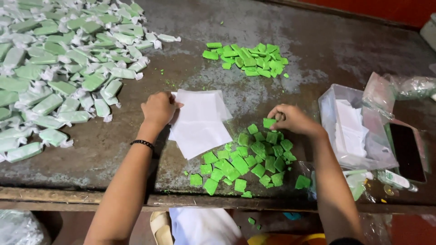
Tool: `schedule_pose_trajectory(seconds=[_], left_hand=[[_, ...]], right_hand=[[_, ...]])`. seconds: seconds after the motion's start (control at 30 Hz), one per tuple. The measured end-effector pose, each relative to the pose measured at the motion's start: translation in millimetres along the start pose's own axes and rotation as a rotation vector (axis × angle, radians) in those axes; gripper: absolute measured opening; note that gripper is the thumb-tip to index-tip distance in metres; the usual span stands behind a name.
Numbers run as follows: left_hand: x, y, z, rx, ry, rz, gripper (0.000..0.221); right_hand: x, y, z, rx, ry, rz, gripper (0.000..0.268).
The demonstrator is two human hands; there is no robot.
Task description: A person is rapidly wrapping small green candies in white paper squares at a metal production table.
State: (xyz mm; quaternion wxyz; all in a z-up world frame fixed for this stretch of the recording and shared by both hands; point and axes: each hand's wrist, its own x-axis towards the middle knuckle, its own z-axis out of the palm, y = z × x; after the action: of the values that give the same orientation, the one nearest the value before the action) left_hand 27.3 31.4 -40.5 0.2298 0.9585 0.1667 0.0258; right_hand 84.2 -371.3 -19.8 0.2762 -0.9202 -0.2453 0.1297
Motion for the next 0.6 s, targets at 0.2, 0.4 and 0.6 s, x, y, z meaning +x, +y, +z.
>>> schedule_pose_trajectory(seconds=[0.2, 0.4, 0.6], left_hand=[[18, -12, 19, 0.054, -0.018, 0.012, 0.023], [-73, 50, -40, -0.757, 0.191, 0.819, 0.062], [-212, 120, -51, -0.712, 0.374, 0.898, 0.055]], right_hand=[[4, 0, 1, 0.128, -0.053, -0.048, 0.023], [7, 3, 5, -0.041, 0.031, -0.137, 0.027], [8, 6, -1, -0.076, 0.066, -0.009, 0.032]])
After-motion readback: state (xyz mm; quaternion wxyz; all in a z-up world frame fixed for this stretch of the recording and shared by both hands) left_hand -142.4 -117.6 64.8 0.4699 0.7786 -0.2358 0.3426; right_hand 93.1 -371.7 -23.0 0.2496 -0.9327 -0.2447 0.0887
